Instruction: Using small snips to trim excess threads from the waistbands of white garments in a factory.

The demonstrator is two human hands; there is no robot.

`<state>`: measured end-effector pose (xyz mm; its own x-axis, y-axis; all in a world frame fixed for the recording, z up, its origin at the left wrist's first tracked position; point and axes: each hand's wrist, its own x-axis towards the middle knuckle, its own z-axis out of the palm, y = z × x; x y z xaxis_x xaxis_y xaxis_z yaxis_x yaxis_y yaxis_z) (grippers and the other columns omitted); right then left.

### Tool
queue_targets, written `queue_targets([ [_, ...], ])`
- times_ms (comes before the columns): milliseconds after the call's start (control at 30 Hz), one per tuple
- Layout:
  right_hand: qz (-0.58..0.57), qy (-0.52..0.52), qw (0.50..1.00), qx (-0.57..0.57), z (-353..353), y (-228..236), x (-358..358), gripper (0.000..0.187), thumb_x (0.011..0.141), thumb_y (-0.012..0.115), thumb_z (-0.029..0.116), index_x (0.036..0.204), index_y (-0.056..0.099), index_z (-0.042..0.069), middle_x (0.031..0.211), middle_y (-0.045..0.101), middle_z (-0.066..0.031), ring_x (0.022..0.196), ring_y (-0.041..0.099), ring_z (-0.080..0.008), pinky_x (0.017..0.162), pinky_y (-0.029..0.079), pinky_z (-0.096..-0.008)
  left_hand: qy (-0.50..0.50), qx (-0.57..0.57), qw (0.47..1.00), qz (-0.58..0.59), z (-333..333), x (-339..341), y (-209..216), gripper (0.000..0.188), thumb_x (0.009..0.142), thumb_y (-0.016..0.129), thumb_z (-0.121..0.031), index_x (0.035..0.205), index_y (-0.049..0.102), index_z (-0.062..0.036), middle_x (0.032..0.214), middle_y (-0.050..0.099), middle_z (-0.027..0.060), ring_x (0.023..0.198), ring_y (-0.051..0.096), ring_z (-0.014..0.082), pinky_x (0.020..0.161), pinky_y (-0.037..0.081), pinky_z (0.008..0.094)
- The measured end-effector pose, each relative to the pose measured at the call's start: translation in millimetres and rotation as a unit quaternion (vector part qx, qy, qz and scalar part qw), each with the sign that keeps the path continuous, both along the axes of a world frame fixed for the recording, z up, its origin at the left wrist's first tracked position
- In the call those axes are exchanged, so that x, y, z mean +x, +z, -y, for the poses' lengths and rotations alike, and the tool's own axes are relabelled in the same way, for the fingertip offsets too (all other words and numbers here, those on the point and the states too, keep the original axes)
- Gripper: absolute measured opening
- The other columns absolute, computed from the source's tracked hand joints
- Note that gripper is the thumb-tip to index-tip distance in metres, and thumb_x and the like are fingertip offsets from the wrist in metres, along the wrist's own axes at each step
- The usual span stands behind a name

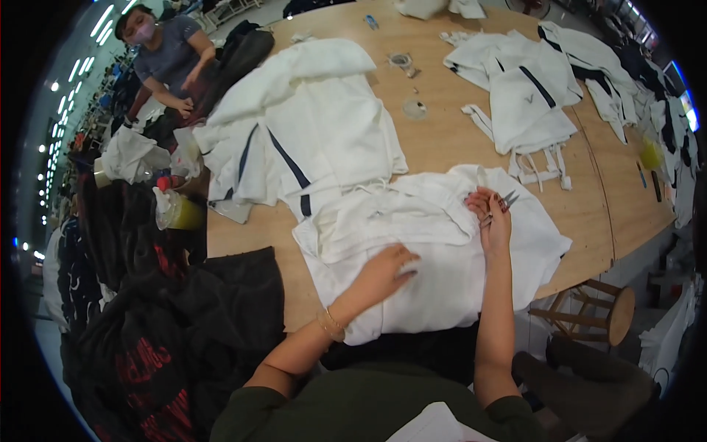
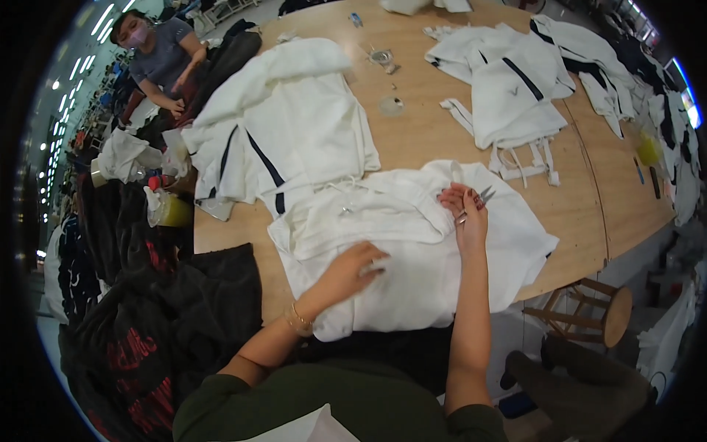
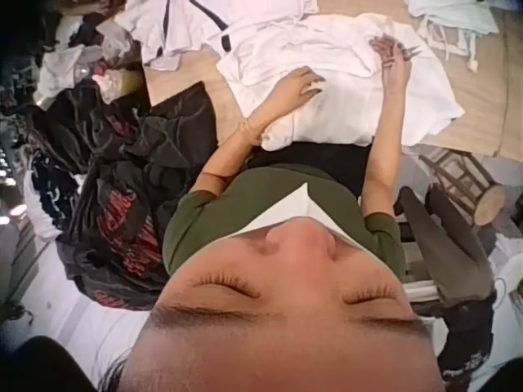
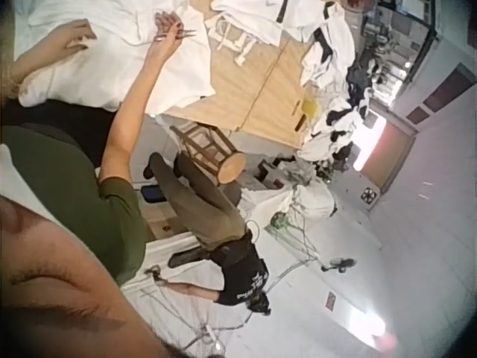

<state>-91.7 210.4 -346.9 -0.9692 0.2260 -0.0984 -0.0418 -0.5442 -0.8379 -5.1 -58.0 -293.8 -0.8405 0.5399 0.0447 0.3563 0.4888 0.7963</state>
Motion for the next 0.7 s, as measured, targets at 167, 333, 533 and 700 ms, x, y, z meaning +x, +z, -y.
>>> queue_targets([
  [167, 0.037, 0.008, 0.999, 0.025, 6, 40, 23, 0.03, 0.1, 0.046, 0.022, 0.105, 0.061, -0.003, 0.089, 0.065, -0.0073, 0.075, 0.061, -0.014, 0.07, 0.049, -0.0256, 0.147, 0.022, 0.988, -0.052, 8, -29, 31, 0.014, 0.08, 0.063, 0.002, 0.092, 0.06, -0.0024, 0.086, 0.057, 0.0087, 0.073, 0.06, 0.0215, 0.066, 0.048, 0.0301],
  [333, 0.01, 0.015, 0.987, 0.157, 14, 81, 41, 0.03, 0.099, 0.047, 0.025, 0.104, 0.062, 0.0, 0.079, 0.058, -0.0002, 0.063, 0.046, -0.0059, 0.058, 0.035, -0.0197, 0.093, 0.016, 0.994, -0.051, 5, -34, 17, 0.025, 0.075, 0.068, 0.003, 0.097, 0.058, -0.0042, 0.097, 0.05, 0.0077, 0.076, 0.057, 0.0217, 0.068, 0.048, 0.0326],
  [533, 0.032, 0.133, 0.974, 0.179, 58, 66, 47, 0.028, 0.099, 0.047, 0.024, 0.1, 0.062, 0.0, 0.074, 0.055, 0.001, 0.061, 0.042, -0.0045, 0.056, 0.033, -0.0191, 0.061, -0.027, 0.992, -0.108, -2, -42, -12, 0.019, 0.081, 0.064, -0.003, 0.097, 0.054, -0.0068, 0.095, 0.05, 0.0058, 0.083, 0.057, 0.0212, 0.066, 0.048, 0.0323],
  [700, 0.052, 0.122, 0.98, 0.145, 55, 25, 42, 0.027, 0.099, 0.048, 0.024, 0.099, 0.062, 0.001, 0.074, 0.057, -0.0015, 0.06, 0.046, -0.0058, 0.055, 0.034, -0.0195, 0.172, 0.244, 0.933, 0.202, 15, -50, -24, 0.016, 0.085, 0.059, 0.0, 0.099, 0.051, -0.0048, 0.089, 0.052, 0.0046, 0.081, 0.054, 0.0099, 0.064, 0.044, 0.0263],
])
